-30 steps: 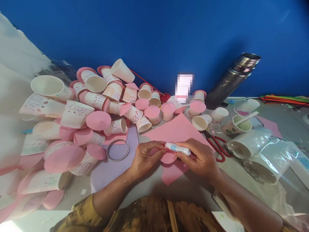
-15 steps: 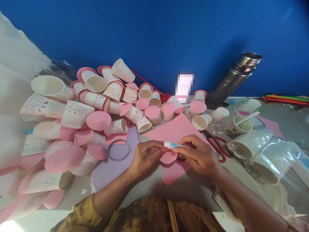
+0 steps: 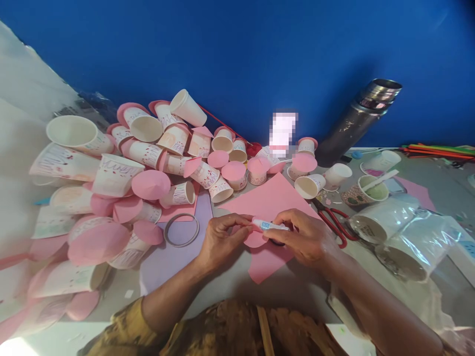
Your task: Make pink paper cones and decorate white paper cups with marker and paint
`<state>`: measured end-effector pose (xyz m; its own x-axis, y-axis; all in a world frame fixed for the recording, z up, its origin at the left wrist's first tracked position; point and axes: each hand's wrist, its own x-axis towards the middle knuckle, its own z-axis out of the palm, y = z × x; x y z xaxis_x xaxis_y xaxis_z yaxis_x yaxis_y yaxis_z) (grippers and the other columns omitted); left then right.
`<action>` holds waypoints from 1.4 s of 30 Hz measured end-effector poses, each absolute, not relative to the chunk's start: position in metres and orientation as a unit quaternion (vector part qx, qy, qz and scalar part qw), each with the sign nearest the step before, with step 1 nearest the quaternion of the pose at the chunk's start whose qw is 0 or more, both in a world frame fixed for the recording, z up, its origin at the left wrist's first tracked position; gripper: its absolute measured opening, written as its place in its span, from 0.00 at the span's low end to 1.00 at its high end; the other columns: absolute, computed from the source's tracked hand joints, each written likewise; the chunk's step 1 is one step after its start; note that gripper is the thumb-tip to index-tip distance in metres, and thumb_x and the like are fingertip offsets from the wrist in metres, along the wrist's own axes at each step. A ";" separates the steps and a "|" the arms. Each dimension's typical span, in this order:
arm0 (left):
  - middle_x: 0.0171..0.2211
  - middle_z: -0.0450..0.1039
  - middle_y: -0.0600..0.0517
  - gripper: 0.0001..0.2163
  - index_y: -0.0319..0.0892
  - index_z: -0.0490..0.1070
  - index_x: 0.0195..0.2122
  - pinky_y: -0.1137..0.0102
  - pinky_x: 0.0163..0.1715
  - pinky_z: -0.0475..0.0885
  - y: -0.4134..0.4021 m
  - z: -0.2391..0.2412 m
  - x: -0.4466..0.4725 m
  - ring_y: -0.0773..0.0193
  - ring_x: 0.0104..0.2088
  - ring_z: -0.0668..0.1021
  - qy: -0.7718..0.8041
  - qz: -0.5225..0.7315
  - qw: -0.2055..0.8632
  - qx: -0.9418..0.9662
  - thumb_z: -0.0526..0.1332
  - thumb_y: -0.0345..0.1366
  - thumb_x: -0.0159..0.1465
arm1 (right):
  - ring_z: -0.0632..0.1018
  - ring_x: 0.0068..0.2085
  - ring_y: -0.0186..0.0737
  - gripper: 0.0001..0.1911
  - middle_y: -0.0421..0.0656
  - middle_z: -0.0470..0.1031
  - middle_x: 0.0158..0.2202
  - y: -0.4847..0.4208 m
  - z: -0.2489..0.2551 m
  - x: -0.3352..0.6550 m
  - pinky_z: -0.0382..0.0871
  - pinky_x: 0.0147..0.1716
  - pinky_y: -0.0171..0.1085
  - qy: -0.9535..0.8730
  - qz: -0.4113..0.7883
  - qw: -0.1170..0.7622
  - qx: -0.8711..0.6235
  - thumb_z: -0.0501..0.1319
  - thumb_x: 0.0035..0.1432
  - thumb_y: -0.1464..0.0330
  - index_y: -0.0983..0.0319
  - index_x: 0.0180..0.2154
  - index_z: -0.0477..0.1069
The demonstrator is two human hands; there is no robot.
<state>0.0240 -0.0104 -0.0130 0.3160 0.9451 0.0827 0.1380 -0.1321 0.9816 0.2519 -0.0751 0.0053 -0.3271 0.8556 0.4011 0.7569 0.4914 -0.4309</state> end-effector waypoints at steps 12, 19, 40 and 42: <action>0.37 0.87 0.48 0.02 0.44 0.84 0.31 0.68 0.39 0.80 -0.011 -0.013 0.024 0.58 0.37 0.87 0.405 0.416 0.527 0.621 0.71 0.32 0.59 | 0.76 0.31 0.35 0.12 0.42 0.76 0.33 -0.072 0.000 0.245 0.66 0.30 0.35 -0.794 0.031 0.359 -0.489 0.62 0.72 0.67 0.60 0.53 0.79; 0.36 0.87 0.47 0.02 0.44 0.84 0.30 0.70 0.35 0.79 -0.013 -0.010 0.027 0.59 0.34 0.86 0.398 0.414 0.545 0.611 0.71 0.32 0.59 | 0.80 0.29 0.38 0.09 0.43 0.83 0.32 -0.074 0.000 0.237 0.69 0.28 0.36 -0.745 0.086 0.402 -0.525 0.63 0.70 0.65 0.60 0.47 0.79; 0.36 0.87 0.47 0.01 0.43 0.83 0.29 0.70 0.33 0.78 -0.017 -0.008 0.029 0.60 0.33 0.85 0.384 0.402 0.585 0.591 0.71 0.32 0.58 | 0.60 0.20 0.27 0.25 0.38 0.69 0.21 -0.054 0.004 0.243 0.51 0.20 0.32 -0.394 0.610 0.465 -0.506 0.73 0.53 0.47 0.65 0.30 0.79; 0.36 0.87 0.46 0.02 0.42 0.83 0.28 0.69 0.35 0.78 -0.016 -0.007 0.028 0.59 0.34 0.85 0.393 0.394 0.591 0.584 0.71 0.32 0.57 | 0.58 0.20 0.26 0.26 0.38 0.70 0.22 -0.053 0.007 0.245 0.49 0.20 0.32 -0.373 0.636 0.476 -0.478 0.73 0.51 0.46 0.64 0.31 0.79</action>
<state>0.0280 -0.0163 -0.0066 0.3804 0.9248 -0.0043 -0.0056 0.0070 1.0000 0.2455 -0.0526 0.0070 -0.0887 0.9632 -0.2537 -0.2492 -0.2680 -0.9306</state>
